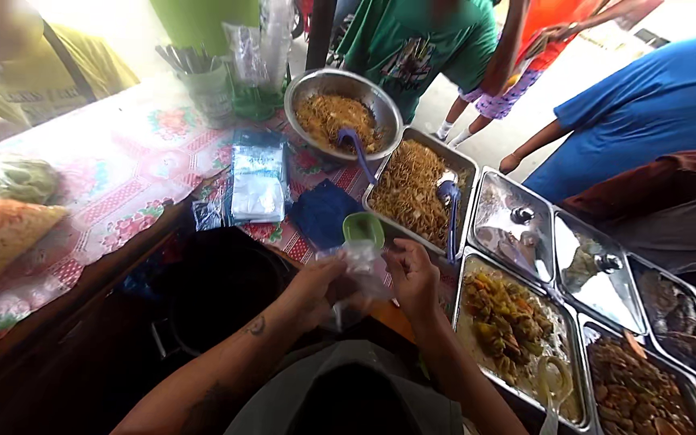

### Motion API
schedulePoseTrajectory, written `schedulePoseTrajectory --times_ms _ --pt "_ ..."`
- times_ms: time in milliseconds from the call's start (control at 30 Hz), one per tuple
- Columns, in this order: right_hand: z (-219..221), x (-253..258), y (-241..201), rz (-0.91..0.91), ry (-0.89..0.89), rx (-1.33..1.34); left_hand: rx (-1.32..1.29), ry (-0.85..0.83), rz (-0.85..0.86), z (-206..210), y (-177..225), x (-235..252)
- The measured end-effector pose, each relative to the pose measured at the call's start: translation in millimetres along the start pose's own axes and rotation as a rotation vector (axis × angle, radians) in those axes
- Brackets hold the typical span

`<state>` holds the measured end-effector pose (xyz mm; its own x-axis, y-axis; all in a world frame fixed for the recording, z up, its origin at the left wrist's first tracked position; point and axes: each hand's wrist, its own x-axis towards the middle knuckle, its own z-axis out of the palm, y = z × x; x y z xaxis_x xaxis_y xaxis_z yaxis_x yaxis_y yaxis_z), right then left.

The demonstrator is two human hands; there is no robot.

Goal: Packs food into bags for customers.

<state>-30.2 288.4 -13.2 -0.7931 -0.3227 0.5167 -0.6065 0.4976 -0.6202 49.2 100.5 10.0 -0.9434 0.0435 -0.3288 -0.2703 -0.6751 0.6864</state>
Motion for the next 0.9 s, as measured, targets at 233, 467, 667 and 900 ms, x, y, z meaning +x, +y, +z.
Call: schedulePoseTrajectory --times_ms 233,467,667,900 --pt "-19 3 -28 0.078 -0.072 0.368 0.076 0.042 0.186 18 15 0" --pt "-28 2 -8 0.042 -0.083 0.506 -0.044 -0.048 -0.036 13 19 -4" --pt "-55 -6 -7 0.146 -0.190 0.175 0.568 -0.239 0.645 5 15 16" --pt "-46 -12 -33 0.317 -0.131 0.674 1.377 -0.273 0.736 11 23 9"
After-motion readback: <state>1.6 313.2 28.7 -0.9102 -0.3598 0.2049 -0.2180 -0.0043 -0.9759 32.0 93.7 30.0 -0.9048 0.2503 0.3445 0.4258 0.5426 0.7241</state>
